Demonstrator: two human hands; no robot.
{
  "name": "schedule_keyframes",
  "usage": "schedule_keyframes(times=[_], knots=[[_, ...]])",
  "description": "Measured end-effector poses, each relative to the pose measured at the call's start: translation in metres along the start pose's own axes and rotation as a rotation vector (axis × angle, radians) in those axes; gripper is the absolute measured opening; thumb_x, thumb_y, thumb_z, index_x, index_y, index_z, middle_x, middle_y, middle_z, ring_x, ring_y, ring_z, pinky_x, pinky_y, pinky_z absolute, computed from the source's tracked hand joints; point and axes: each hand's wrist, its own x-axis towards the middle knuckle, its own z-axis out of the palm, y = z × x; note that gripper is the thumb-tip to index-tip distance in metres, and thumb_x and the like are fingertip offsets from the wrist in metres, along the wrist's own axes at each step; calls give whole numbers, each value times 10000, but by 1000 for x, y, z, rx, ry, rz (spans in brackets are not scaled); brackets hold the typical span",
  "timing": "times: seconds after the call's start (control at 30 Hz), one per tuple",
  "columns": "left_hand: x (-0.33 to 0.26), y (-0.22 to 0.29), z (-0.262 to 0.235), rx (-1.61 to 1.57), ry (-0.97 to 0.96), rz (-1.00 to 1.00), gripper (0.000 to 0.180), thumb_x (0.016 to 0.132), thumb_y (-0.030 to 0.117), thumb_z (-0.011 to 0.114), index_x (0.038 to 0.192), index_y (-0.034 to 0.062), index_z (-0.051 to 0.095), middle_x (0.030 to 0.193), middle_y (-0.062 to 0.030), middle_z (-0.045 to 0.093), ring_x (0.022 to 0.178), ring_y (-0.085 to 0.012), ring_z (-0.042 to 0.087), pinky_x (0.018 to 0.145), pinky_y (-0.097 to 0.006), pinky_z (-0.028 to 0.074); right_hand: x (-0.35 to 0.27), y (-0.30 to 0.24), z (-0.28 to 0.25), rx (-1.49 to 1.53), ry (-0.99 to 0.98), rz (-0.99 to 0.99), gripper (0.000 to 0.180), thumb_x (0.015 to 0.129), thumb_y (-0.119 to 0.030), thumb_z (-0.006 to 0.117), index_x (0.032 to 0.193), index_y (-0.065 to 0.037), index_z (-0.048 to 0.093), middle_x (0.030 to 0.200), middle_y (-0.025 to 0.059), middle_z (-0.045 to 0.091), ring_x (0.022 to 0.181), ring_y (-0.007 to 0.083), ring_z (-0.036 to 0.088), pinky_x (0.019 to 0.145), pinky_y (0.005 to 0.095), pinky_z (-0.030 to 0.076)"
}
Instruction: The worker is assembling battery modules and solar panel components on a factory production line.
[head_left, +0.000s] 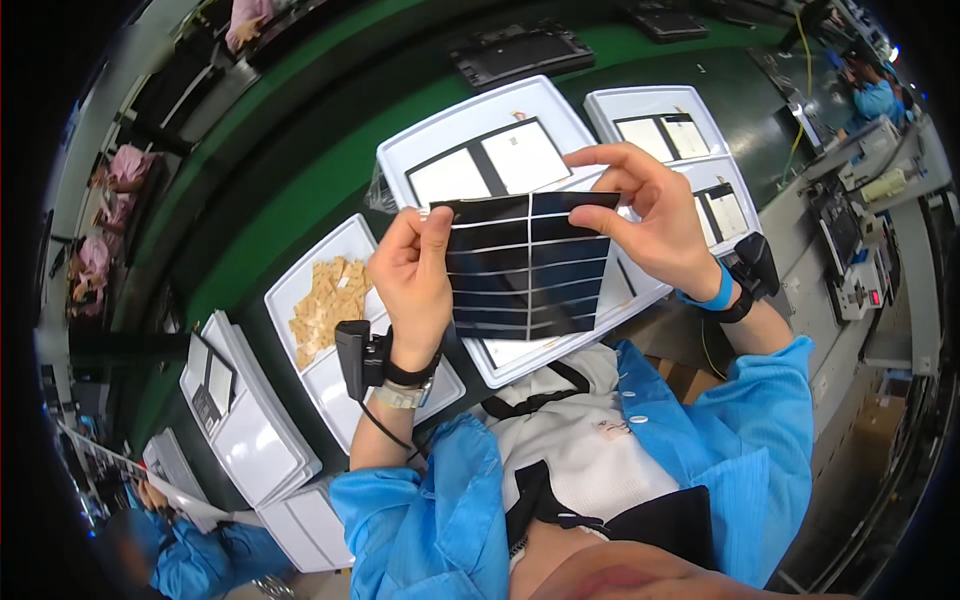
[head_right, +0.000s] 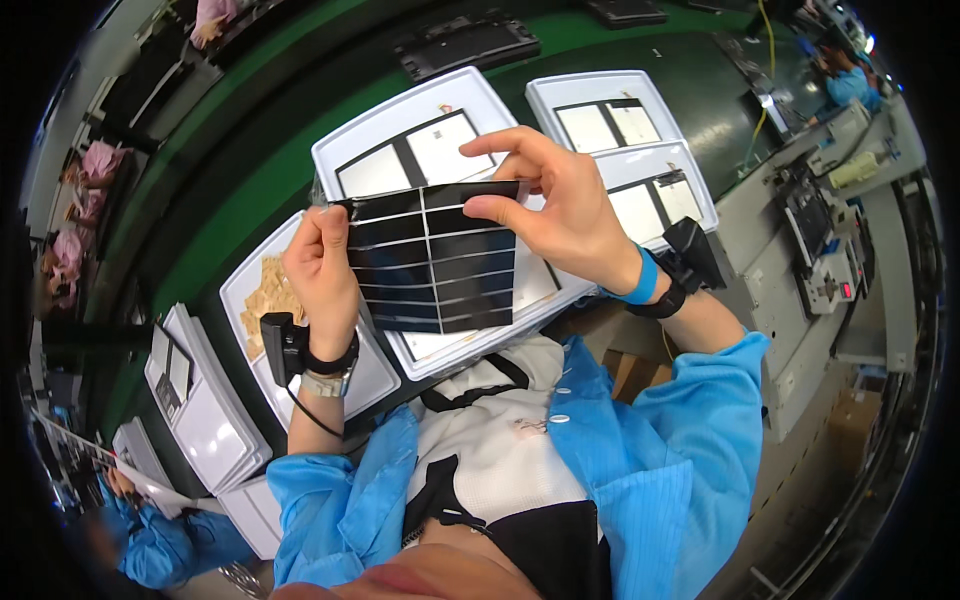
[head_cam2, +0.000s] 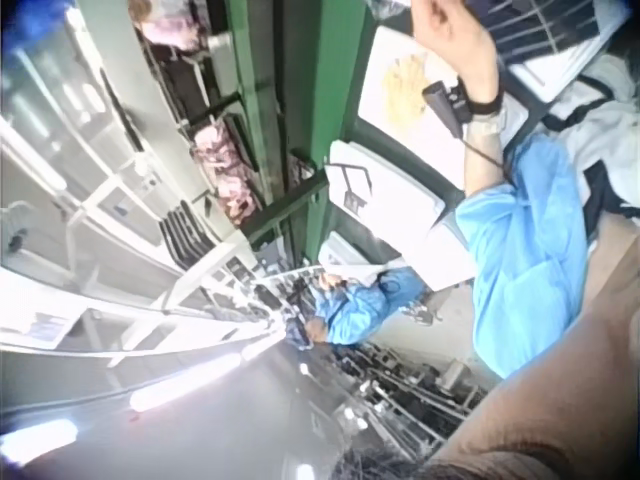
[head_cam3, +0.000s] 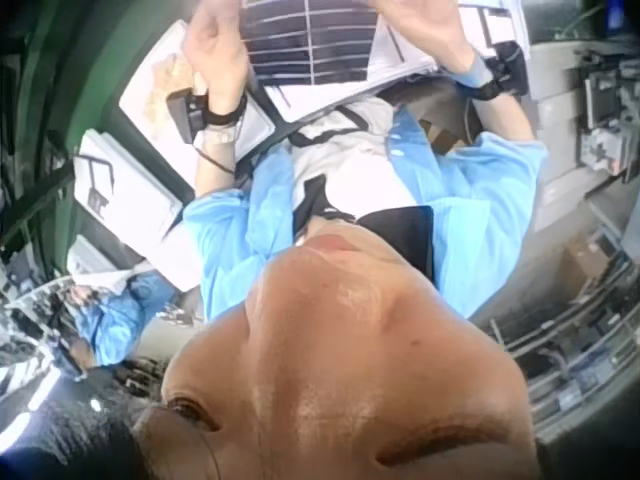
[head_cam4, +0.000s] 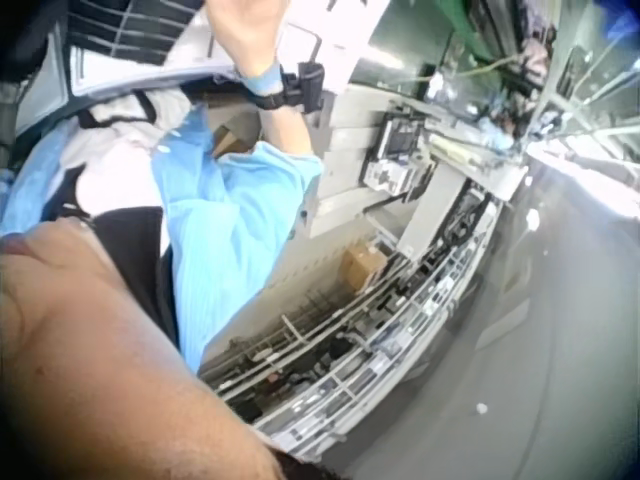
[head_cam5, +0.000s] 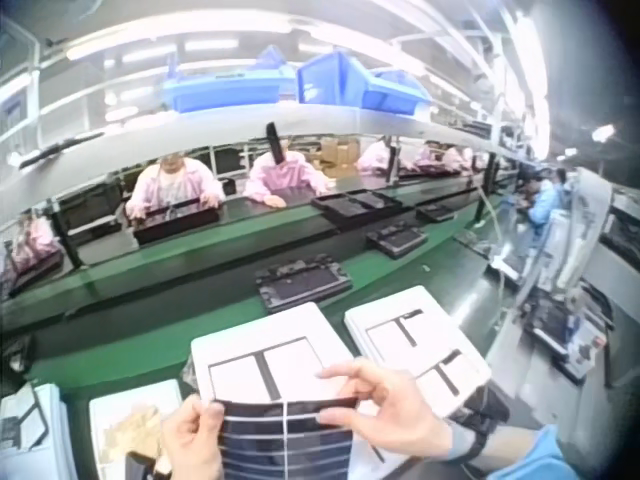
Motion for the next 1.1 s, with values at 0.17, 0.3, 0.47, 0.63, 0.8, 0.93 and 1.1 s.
schedule_keyframes(times=[0.17, 0.3, 0.47, 0.63, 0.8, 0.93, 1.1], knots=[[2, -15, -36, 12, -10, -31, 378, 1079, 334, 615, 898, 3, 638, 777, 51, 557, 733, -38, 456, 653, -211, 367, 9, 3, 13, -312, -29, -347, 668, 819, -74, 851, 1433, -55, 589, 940, 149, 770, 728, 192, 744, 721, 264, 535], [30, 33, -23, 677, -376, 337, 403, 888, 249, 803, 1187, 37, 639, 1000, -117, 696, 1045, -306, 634, 952, -412, 473, 23, 0, 10, -268, -191, -333, 842, 808, -108, 863, 1547, -72, 460, 908, 138, 760, 743, 238, 735, 735, 282, 549], [40, 29, -4, 559, -695, 81, 308, 899, 175, 775, 1132, 42, 623, 983, -146, 690, 925, -383, 672, 785, -439, 522, 37, 9, 11, -192, -145, -342, 881, 776, -136, 900, 1543, -77, 471, 883, 76, 731, 787, 185, 690, 769, 278, 539], [40, 24, 3, 594, -643, 142, 239, 906, 182, 768, 1055, 41, 645, 938, -139, 713, 747, -367, 693, 657, -400, 538, 40, 21, 3, -36, -87, -311, 726, 813, -51, 858, 1469, -58, 546, 964, 45, 735, 883, 127, 665, 821, 267, 520], [39, 10, 15, 542, -527, 235, 216, 899, 221, 782, 984, 56, 671, 873, -119, 724, 667, -324, 700, 601, -379, 534, 51, 25, 4, -20, -81, -227, 624, 819, -28, 833, 1394, -50, 593, 922, 42, 736, 832, 142, 678, 790, 277, 543], [45, 6, 15, 632, -522, 127, 213, 914, 221, 779, 986, 49, 676, 762, -116, 704, 605, -301, 679, 569, -370, 517, 59, 32, 5, -105, -39, -290, 525, 798, -27, 834, 1294, -53, 662, 859, 28, 744, 787, 161, 685, 755, 291, 552], [50, -3, 13, 680, -578, -5, 291, 935, 292, 763, 988, 30, 647, 701, -161, 678, 578, -340, 657, 558, -377, 500, 61, 18, 7, -181, 27, -385, 435, 786, 1, 819, 1204, -47, 706, 840, 25, 754, 755, 161, 672, 732, 306, 533]])
